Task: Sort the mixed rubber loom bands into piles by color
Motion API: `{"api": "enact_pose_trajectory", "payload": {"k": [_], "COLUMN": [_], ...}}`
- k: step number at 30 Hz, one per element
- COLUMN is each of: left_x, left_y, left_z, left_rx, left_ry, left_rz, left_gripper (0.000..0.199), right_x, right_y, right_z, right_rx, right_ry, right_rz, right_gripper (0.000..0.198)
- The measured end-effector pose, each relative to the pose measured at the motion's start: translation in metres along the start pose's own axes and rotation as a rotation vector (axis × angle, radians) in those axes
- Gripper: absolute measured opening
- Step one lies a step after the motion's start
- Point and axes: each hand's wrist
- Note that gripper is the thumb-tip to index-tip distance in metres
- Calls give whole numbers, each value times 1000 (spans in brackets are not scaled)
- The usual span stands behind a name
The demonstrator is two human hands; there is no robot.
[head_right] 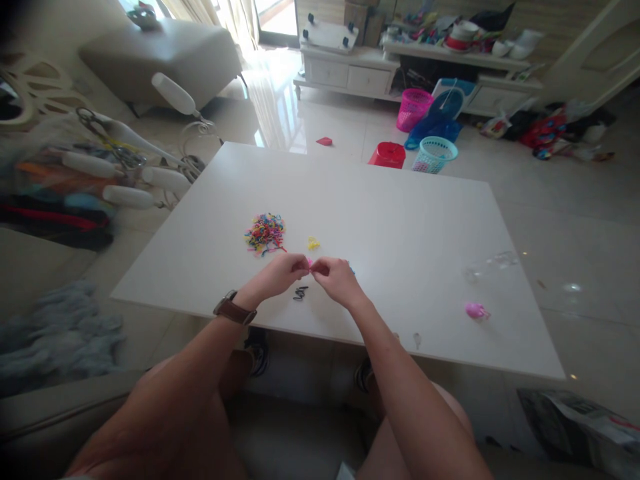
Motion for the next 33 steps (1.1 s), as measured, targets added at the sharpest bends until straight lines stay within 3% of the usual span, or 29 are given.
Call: {"api": "enact_pose_trajectory", "payload": {"k": [6, 12, 17, 21, 27, 33], "left_x": [-6, -19, -24, -17, -16, -18], "left_y": [-10, -5, -3, -9, -19, -19], "left_z": [-8, -32, -41, -34, -10, -1], "left_rx": [21, 43, 70, 67, 20, -14], "left_ry": [-16, -324, -407, -322, 87, -26], "left_rz": [-17, -133, -182, -139, -112, -31], "left_gripper": [10, 23, 20, 13, 19, 13], "right_x": [6, 11, 13, 15, 13, 8], "right_y": [-3, -4, -1, 2, 4, 2], "right_z": [4, 16, 21, 20, 16, 15], "right_rx": [-18, 3, 28, 28, 47, 53], "right_ry": [85, 212, 250, 258, 253, 209], "right_rz": [51, 81, 80, 65, 27, 40], "right_gripper": [14, 16, 16, 17, 17, 18]}}
Point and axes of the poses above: each hand's wrist, its own y-axis away from the middle knuckle, its own x-axis out of the back of the hand, z = x × y, and after that the axes turned 4 degrees about y, right-handed
